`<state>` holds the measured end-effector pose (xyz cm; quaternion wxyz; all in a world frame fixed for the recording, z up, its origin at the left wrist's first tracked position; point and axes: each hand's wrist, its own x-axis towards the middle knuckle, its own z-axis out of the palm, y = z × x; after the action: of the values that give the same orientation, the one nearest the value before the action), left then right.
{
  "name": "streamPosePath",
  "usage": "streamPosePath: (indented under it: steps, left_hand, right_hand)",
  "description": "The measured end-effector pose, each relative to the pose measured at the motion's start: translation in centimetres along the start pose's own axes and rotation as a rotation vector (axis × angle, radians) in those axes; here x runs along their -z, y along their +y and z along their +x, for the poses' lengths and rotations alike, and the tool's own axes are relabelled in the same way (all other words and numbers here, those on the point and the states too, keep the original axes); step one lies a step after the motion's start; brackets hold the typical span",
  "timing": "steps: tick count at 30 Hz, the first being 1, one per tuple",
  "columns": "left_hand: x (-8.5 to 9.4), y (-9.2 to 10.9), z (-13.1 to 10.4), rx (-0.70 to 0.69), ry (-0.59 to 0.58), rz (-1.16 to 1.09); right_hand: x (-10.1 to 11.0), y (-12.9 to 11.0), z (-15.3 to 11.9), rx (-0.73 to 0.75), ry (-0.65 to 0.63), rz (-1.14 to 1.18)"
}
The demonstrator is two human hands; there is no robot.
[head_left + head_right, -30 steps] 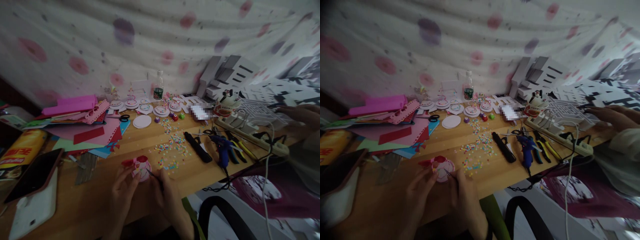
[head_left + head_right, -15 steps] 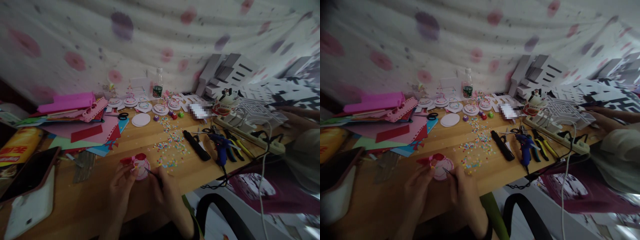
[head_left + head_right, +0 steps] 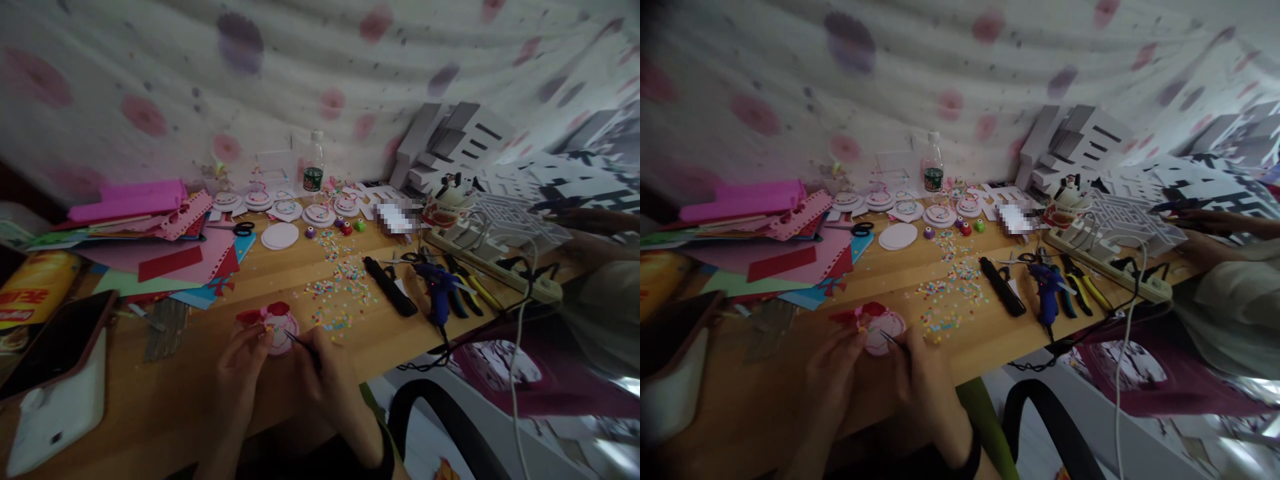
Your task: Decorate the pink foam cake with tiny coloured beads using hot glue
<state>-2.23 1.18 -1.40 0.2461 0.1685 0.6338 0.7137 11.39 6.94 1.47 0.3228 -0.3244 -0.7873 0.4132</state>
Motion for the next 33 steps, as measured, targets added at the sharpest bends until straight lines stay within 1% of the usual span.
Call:
streamPosePath:
  steps: [2, 5, 7, 11, 16, 20, 24, 29, 33]
  left_hand:
    - [-0.1, 0.1, -0.1, -0.006, 0.014, -0.018]
    - [-0.3, 0.3, -0.3, 0.000, 0.023, -0.043]
    - [-0.3, 0.3, -0.4, 0.002, 0.027, -0.045]
    - [-0.2, -0.1, 0.1, 0.018, 0.031, -0.087]
    - [0.1, -0.7, 0.7, 0.025, 0.012, -0.094]
    - [0.2, -0.6, 0.5, 0.014, 0.011, -0.083]
    - [0.1, -0.4, 0.1, -0.019, -0.022, -0.061]
    - [0.0, -0.2, 0.0, 0.018, 0.000, -0.075]
    - [-0.1, 0.1, 0.1, 0.008, -0.010, -0.105]
  right_hand:
    - [-0.1, 0.1, -0.2, 0.016, 0.015, 0.031]
    - [-0.2, 0.7, -0.1, 0.051, 0.098, 0.097]
    - [-0.2, 1.1, 0.5, 0.067, 0.135, 0.112]
    - [0.0, 1.9, 2.3, 0.122, 0.081, 0.100]
    - [0.4, 1.9, 4.0, 0.216, 0.026, 0.067]
    - [0.7, 1.7, 4.2, 0.263, 0.009, 0.024]
    - [0.9, 1.5, 4.3, 0.291, 0.000, -0.009]
    - [1.0, 1.4, 4.4, 0.325, 0.005, -0.047]
    - [0.9, 1.4, 4.5, 0.339, -0.007, -0.009]
